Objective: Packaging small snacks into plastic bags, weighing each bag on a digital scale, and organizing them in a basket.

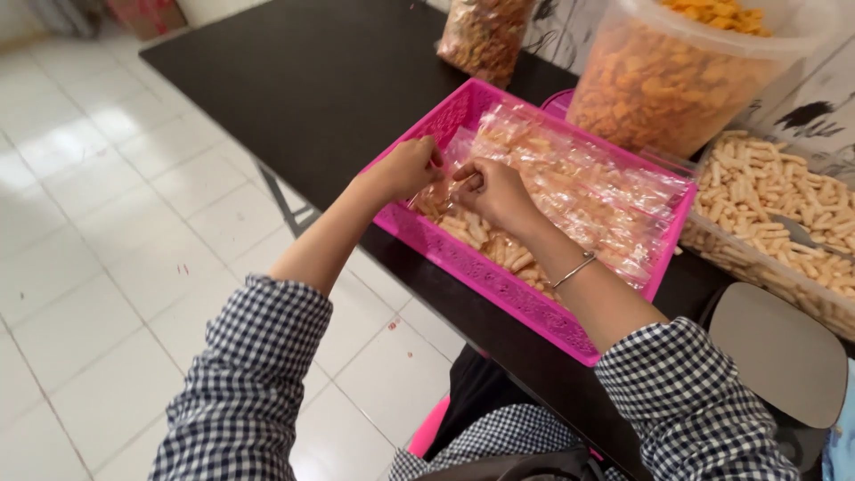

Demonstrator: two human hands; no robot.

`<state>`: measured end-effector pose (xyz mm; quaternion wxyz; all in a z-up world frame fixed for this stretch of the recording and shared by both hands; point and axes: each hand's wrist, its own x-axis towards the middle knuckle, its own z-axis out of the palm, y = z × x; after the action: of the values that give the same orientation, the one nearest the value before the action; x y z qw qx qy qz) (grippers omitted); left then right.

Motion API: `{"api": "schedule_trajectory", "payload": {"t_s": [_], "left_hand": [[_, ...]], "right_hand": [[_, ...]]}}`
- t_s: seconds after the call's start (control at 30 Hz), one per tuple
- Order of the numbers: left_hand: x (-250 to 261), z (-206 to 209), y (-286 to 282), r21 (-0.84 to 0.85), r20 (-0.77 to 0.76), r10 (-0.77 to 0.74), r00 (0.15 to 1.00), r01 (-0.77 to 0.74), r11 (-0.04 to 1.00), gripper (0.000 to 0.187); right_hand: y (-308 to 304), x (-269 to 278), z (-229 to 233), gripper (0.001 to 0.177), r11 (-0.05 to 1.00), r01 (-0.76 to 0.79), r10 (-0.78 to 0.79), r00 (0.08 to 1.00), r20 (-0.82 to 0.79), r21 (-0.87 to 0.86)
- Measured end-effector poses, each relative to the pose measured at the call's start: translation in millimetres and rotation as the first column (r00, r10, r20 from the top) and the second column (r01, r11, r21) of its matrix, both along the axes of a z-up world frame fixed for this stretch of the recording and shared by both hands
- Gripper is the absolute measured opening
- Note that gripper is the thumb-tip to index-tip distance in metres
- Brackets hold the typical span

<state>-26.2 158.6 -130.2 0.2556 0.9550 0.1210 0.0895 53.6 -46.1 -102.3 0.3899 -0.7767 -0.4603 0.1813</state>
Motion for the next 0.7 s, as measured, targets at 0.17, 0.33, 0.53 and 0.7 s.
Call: {"api": "schedule_trajectory", "payload": {"t_s": [0.17, 0.33, 0.53, 0.7], "left_hand": [[-6.3, 36.7, -26.3, -0.016, 0.170, 0.009, 0.985, -0.007, 1.000, 0.024], [31.2, 53.2, -63.6, -0.008, 0.330, -0.072, 0.941, 0.079, 0.997, 0.019], [117.6, 53.8, -158.9, 0.010, 0.415, -0.257, 0.873, 0.278, 0.960, 0.021], [201.3, 43.4, -264.7, -0.120, 0.438, -0.355, 0.826, 0.445, 0.887, 0.017]], "right_hand": [[-15.3, 30.1, 0.5, 0.038, 0.987, 0.014, 0.013, 0.986, -0.166, 0.160], [-79.5, 65.5, 16.3, 0.036, 0.955, 0.077, -0.032, 0.987, -0.161, 0.286], [-211.8, 127.2, 16.7, 0.028, 0.822, 0.312, -0.244, 0.949, -0.200, 0.476], [-330.7, 148.9, 20.8, 0.026, 0.701, 0.491, -0.451, 0.867, -0.212, 0.516]]}}
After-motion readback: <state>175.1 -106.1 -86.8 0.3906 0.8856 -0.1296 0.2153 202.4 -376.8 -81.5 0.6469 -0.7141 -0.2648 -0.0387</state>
